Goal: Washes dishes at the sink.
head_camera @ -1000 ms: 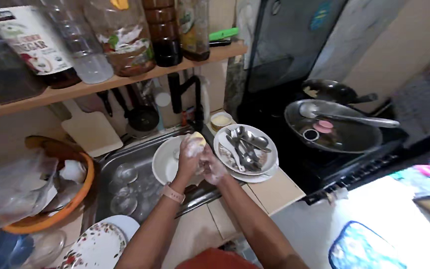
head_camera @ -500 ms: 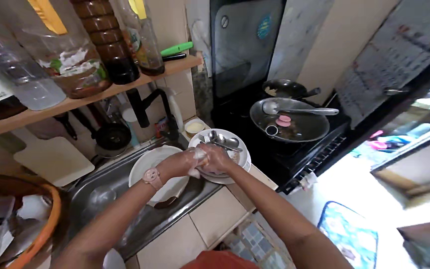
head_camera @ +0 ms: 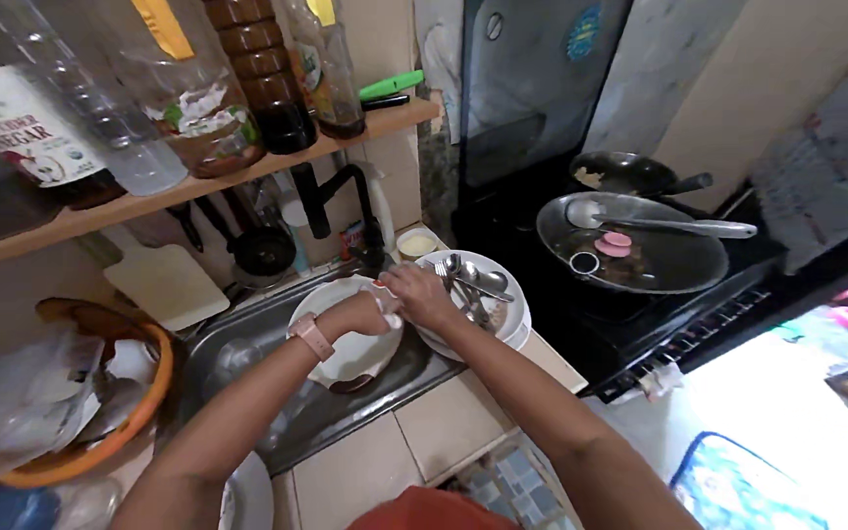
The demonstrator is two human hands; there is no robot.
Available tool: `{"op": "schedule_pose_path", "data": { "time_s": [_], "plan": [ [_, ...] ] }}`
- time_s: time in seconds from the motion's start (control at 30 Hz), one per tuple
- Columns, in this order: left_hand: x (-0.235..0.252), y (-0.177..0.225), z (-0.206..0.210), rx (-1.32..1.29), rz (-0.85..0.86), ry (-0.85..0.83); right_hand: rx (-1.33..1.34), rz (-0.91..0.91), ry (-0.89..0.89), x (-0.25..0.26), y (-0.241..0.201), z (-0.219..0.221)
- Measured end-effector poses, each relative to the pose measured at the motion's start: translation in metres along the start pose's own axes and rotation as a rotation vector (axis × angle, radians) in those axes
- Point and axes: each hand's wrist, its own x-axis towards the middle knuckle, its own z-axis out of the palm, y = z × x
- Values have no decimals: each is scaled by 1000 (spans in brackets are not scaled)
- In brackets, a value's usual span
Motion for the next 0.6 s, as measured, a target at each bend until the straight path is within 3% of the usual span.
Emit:
{"op": "schedule_pose_path", "data": {
  "time_s": [0.13,0.17,0.3,0.4,0.5,0.6],
  "plan": [
    [-10,-28,8,-776,-201,139,-81,-60,172,4,-1,39],
    [-15,-36,8,-868,-228,157,-82,-64,176,6,-1,47],
    [-55,-31,-10,-594,-346,195,64,118,9,16,-18,66],
    [-60,-43,3,-332,-347,480,233,438,-268,34,-48,68],
    [-48,-52,25,-114,-514,815,416,658,-336,52,-89,79],
    [-56,-72,18,-117,-574,837,875,918,-464,68,-108,95]
  ]
}}
